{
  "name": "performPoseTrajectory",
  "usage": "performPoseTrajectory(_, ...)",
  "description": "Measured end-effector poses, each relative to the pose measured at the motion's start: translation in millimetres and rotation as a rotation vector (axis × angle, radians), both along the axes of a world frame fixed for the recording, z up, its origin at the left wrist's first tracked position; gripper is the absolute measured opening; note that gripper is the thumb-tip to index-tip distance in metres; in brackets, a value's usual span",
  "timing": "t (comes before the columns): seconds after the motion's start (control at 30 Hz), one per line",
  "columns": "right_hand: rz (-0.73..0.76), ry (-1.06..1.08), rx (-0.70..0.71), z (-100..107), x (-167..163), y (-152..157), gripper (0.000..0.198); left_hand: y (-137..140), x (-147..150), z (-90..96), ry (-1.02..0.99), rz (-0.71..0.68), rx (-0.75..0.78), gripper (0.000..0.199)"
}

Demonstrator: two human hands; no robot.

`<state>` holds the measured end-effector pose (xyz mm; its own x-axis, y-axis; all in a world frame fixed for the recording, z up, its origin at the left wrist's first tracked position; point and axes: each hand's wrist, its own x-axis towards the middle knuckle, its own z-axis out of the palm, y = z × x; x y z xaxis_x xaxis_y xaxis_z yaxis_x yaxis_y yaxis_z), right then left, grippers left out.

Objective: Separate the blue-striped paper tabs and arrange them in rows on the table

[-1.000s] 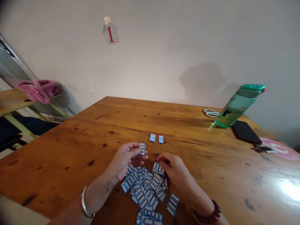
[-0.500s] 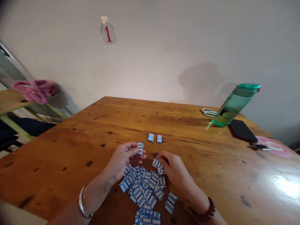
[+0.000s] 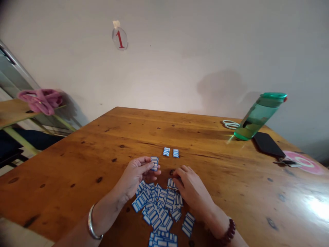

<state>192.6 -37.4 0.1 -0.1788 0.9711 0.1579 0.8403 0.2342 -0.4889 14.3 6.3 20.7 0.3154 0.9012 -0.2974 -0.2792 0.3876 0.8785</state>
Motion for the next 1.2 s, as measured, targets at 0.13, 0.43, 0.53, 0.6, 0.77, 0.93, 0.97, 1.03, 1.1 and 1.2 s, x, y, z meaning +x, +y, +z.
performPoseTrajectory(0.13,0.226,-0.042,-0.009,8.5,-9.1,-6.9,0.016,-0.3,0.0,0.3,-0.014,0.007,0.021,0.01)
performPoseTrajectory(0.43,0.183,-0.195,-0.154,2.5,5.8,-14.4,0.012,1.5,-1.3,-4.0,-0.009,-0.001,0.04,0.01)
performPoseTrajectory(0.53,0.148,-0.194,-0.153,4.0,11.5,-15.4,0.009,2.1,-1.5,-4.8,-0.007,-0.01,0.053,0.01)
performPoseTrajectory(0.6,0.141,-0.179,-0.165,7.4,10.5,-15.1,0.008,2.3,-1.6,-4.9,-0.006,-0.011,0.057,0.01)
performPoseTrajectory(0.77,0.128,-0.076,-0.108,11.8,-0.8,-10.6,0.014,1.5,-1.5,-3.5,-0.002,-0.009,0.037,0.013)
performPoseTrajectory(0.93,0.165,-0.01,-0.026,8.9,-2.6,-6.6,0.018,0.1,-1.6,-0.3,-0.008,0.004,0.035,0.012)
performPoseTrajectory(0.97,0.159,-0.002,-0.016,9.1,-2.1,-6.3,0.019,-0.1,-1.7,0.3,-0.012,0.008,0.034,0.012)
performPoseTrajectory(1.03,0.165,0.004,-0.001,10.5,-3.1,-6.7,0.021,-0.3,-1.8,1.4,-0.02,0.014,0.027,0.014)
performPoseTrajectory(1.1,0.222,-0.012,0.009,12.5,-8.5,-8.4,0.025,-0.3,-1.9,2.3,-0.027,0.021,0.018,0.016)
performPoseTrajectory(1.2,0.362,-0.105,-0.015,13.0,-21.5,-12.2,0.037,0.1,-1.8,3.3,-0.039,0.027,0.011,0.018)
